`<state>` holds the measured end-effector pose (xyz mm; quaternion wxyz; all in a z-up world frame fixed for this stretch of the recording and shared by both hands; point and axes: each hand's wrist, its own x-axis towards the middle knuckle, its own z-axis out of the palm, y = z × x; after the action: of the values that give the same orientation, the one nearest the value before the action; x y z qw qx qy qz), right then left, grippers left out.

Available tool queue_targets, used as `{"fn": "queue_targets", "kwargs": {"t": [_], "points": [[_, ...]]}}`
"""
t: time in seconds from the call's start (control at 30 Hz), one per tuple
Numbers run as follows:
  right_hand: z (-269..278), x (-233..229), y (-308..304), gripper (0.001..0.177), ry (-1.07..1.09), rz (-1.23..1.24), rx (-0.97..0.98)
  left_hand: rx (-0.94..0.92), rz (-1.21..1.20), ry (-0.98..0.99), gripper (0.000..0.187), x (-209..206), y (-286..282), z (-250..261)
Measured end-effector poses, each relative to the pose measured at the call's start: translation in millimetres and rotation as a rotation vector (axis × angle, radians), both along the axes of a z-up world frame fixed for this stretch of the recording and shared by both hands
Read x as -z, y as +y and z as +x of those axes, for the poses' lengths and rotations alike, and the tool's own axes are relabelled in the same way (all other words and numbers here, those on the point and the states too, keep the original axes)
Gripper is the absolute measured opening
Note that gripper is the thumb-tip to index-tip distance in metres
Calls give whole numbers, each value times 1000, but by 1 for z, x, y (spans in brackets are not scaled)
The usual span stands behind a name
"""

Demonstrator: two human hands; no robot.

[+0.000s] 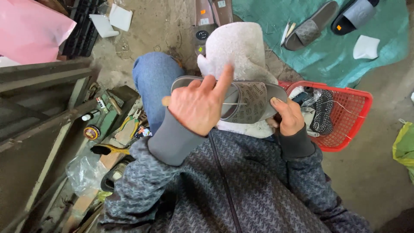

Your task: Hand-stitching the upper component of a sandal to its sole using a needle and thread.

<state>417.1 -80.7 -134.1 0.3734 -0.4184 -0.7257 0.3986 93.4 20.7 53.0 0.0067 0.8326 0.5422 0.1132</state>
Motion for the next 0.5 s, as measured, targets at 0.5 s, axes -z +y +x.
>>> {"fn": "queue_targets", "kwargs": {"t": [0.5], "points": [[8, -1, 5, 68, -10, 4, -62, -27, -643, -657, 34, 4, 6, -7]]}}
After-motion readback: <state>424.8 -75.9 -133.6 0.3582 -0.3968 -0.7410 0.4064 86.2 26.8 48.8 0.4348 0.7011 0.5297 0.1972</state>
